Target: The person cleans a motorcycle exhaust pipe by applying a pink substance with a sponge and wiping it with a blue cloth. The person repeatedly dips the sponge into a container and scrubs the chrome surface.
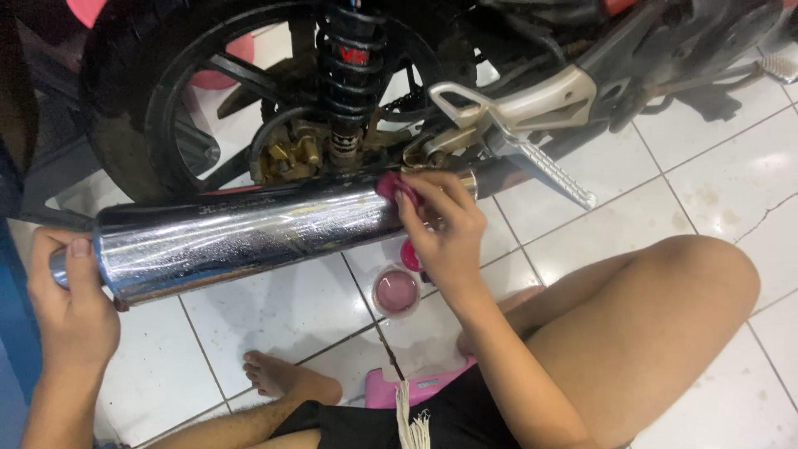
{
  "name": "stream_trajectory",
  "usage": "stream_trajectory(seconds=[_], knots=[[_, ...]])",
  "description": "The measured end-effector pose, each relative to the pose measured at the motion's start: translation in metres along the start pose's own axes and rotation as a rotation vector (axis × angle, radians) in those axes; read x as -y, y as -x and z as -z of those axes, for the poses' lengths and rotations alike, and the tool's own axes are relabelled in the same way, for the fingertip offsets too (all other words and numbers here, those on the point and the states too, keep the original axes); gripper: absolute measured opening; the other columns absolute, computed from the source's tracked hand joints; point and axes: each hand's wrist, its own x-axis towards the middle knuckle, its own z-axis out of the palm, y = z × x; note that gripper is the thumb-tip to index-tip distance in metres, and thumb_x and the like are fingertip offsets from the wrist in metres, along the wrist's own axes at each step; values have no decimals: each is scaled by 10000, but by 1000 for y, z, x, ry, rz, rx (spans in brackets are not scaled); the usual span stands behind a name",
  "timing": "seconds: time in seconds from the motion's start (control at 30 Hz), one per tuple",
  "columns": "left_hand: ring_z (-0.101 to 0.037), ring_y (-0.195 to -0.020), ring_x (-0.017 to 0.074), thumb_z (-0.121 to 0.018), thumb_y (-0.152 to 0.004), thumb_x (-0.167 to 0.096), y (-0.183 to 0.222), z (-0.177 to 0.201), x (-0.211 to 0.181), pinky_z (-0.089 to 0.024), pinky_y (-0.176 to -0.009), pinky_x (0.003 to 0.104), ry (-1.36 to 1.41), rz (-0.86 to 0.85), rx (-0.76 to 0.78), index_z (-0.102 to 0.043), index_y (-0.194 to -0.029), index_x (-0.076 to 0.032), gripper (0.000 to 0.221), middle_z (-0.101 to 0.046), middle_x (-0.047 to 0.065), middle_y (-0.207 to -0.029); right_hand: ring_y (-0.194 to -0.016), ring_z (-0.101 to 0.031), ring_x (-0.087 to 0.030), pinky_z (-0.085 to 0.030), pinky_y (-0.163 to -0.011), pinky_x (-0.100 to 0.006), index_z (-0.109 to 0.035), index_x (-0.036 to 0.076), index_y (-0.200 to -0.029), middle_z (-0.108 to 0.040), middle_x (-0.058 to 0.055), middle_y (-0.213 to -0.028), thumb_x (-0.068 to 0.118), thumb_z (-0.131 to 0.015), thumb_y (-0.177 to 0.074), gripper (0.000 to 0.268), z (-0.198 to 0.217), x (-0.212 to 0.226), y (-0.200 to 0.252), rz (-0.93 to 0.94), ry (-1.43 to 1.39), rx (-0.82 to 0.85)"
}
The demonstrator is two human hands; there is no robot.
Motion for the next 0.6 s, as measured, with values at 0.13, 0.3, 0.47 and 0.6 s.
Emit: stream_trajectory(seconds=[0.13, 0.3, 0.47, 0.6], knots=[[-471, -802, 228, -399, -1286, -201, -1, 3, 10, -378, -714, 385, -107, -27, -35, -471, -1134, 11, 270, -478, 124, -932, -761, -604, -133, -548, -660, -212, -752, 25, -1099, -685, -100, -1012, 96, -734, -958, 159, 0, -7, 2, -19, 3, -22], [-423, -468, 233, -362, -1259, -193, -3, -3, -15, -348, -418, 348, 60, 28, 4, -388, -1109, 5, 250, -402, 144, -787, -612, -499, -67, -462, -577, -176, -758, 52, -1117, -707, -87, -1079, 71, -728, -974, 148, -4, -9, -14, 35, -66, 95], [-432, -464, 216, -369, -1237, -253, -5, -2, -19, -348, -421, 325, 111, 79, 13, -368, -1087, -40, 261, -396, 123, -716, -669, -551, -76, -461, -519, -175, -752, 67, -1055, -671, -84, -982, 116, -710, -972, 105, 6, -37, -15, 82, -28, 132], [-435, -463, 224, -360, -1229, -236, -5, -1, -16, -338, -430, 332, 114, 48, 42, -363, -1071, -29, 260, -396, 126, -711, -647, -589, -92, -519, -555, -180, -751, 42, -1110, -705, -118, -1084, 134, -730, -980, 161, 1, -16, -23, 75, -67, 212]])
